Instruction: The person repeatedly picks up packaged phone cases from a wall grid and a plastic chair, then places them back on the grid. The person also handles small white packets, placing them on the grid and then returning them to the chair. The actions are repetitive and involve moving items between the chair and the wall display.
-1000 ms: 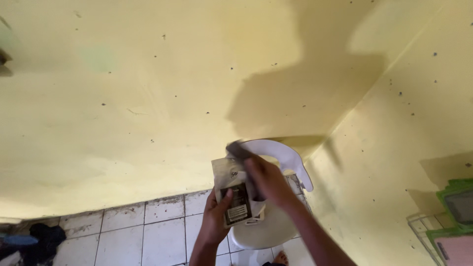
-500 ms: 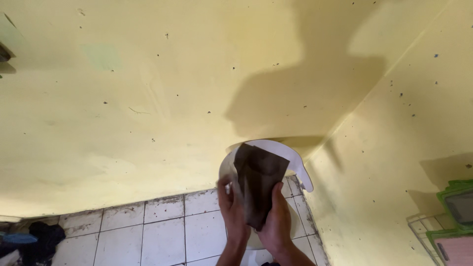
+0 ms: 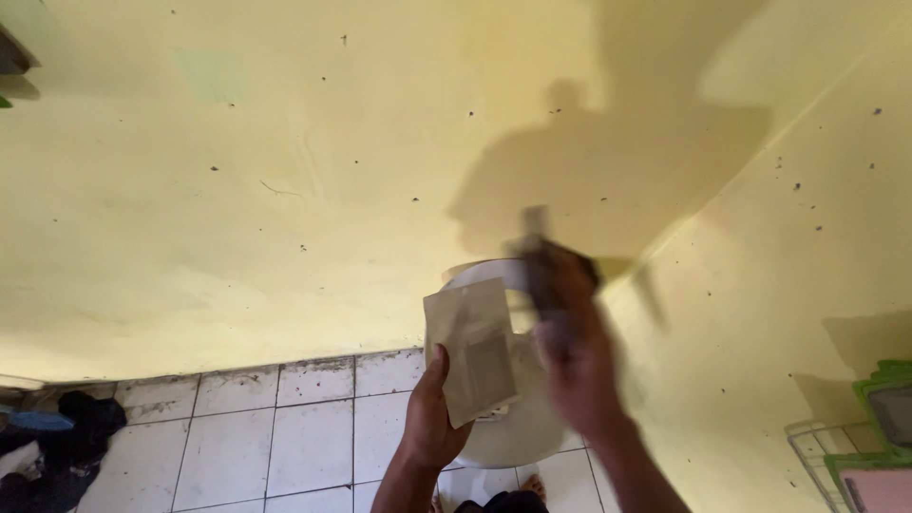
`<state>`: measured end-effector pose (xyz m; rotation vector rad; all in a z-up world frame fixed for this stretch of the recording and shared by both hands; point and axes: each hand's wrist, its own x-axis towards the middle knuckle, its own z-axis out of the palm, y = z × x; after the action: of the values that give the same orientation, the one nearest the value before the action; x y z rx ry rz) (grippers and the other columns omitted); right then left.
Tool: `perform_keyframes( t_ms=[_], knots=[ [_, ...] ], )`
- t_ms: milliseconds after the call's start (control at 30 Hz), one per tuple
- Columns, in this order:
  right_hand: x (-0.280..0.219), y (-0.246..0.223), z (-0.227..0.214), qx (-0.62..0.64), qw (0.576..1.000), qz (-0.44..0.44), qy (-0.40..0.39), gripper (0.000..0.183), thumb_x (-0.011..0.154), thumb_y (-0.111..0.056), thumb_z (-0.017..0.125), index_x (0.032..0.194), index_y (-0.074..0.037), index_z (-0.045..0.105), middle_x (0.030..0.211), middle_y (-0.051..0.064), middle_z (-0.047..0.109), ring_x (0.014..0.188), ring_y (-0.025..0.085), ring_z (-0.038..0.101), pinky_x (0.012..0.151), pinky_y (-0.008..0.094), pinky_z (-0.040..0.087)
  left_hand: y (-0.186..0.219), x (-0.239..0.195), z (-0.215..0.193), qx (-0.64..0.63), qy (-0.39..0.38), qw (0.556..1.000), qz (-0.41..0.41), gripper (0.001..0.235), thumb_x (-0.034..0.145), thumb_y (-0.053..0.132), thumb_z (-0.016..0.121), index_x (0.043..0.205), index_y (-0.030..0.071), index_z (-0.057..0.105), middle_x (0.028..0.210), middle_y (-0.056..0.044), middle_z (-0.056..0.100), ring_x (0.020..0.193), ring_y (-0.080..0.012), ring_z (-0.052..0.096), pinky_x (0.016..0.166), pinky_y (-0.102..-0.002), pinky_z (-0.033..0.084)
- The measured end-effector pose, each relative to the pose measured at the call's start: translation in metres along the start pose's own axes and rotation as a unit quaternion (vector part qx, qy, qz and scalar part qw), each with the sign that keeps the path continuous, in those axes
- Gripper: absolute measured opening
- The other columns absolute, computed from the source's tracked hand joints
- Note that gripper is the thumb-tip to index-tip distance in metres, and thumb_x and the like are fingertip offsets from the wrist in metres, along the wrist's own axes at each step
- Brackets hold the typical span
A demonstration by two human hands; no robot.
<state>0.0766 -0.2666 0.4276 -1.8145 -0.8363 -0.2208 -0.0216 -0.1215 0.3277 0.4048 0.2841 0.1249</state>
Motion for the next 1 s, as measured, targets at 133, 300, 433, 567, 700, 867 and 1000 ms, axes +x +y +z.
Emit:
perform_keyframes(
  t_ms=[133,300,433,567,700,867,1000],
  knots=[
    [0.0,-0.021,0.056,-0.237,0.953,-0.113,-0.15,0.073,0.08,-0.016,0.066,0.15,-0.01,0.048,0.161,0.02,0.033,0.149,0.043,0.024,0.121,0.059,0.016,-0.001,0.012,0.002,-0.019,-0.026,0.999,-0.006,0.057,0.104,0.036,0.032,0.15,0.004,0.043,0.145,-0.017,0.055,0.131,-0.0294,0.057,0.111,-0.045,0.047],
    [-0.025,-0.024,0.057,-0.227,0.948,-0.11,-0.196,0.072,0.09,-0.017,0.063,0.159,-0.01,0.042,0.169,0.018,0.032,0.156,0.041,0.025,0.125,0.057,0.016,0.021,0.022,-0.006,-0.055,-0.069,0.994,0.058,0.052,0.108,0.031,0.03,0.148,0.003,0.046,0.143,-0.018,0.056,0.13,-0.0296,0.057,0.111,-0.043,0.046],
    [-0.045,-0.009,0.046,-0.107,0.97,-0.103,-0.194,0.068,0.088,-0.017,0.069,0.151,-0.006,0.046,0.16,0.024,0.036,0.15,0.044,0.029,0.119,0.056,0.024,0.027,0.025,-0.006,-0.06,-0.173,0.983,0.029,0.07,0.106,0.056,0.026,0.142,0.0,0.049,0.134,-0.023,0.058,0.122,-0.0336,0.06,0.106,-0.046,0.049],
    [-0.055,0.034,0.044,0.036,0.994,-0.019,-0.1,0.05,0.093,-0.008,0.059,0.143,-0.003,0.057,0.146,0.021,0.06,0.136,0.033,0.058,0.109,0.041,0.05,0.007,0.03,0.005,-0.097,-0.122,0.988,-0.011,0.079,0.11,0.066,0.02,0.144,-0.002,0.044,0.136,-0.022,0.053,0.123,-0.0323,0.06,0.109,-0.046,0.051],
    [-0.056,0.091,0.029,-0.009,0.942,0.334,-0.04,0.027,0.108,-0.013,0.058,0.125,-0.004,0.076,0.09,0.021,0.079,0.075,0.03,0.065,0.067,0.038,0.05,-0.026,0.043,0.027,0.167,-0.057,0.979,0.102,0.06,0.104,0.037,0.032,0.158,0.011,0.03,0.156,-0.017,0.042,0.128,-0.03,0.056,0.103,-0.04,0.053],
    [-0.047,0.156,0.001,0.325,0.806,0.468,0.157,0.022,0.1,-0.017,0.063,0.108,0.002,0.068,0.091,0.012,0.07,0.07,0.015,0.067,0.06,0.032,0.055,-0.082,0.073,0.049,0.381,0.203,0.892,0.137,0.096,0.088,-0.001,0.068,0.161,0.009,0.006,0.152,-0.015,0.043,0.126,-0.0259,0.059,0.095,-0.035,0.059],
    [-0.054,0.204,-0.018,0.355,0.773,0.504,0.151,0.031,0.094,-0.022,0.069,0.113,0.001,0.063,0.094,0.008,0.07,0.072,0.015,0.069,0.059,0.032,0.058,-0.129,0.105,0.024,0.255,0.288,0.921,0.061,0.096,0.086,0.0,0.073,0.156,0.004,0.008,0.141,-0.023,0.057,0.123,-0.0301,0.065,0.098,-0.036,0.056]
  ],
)
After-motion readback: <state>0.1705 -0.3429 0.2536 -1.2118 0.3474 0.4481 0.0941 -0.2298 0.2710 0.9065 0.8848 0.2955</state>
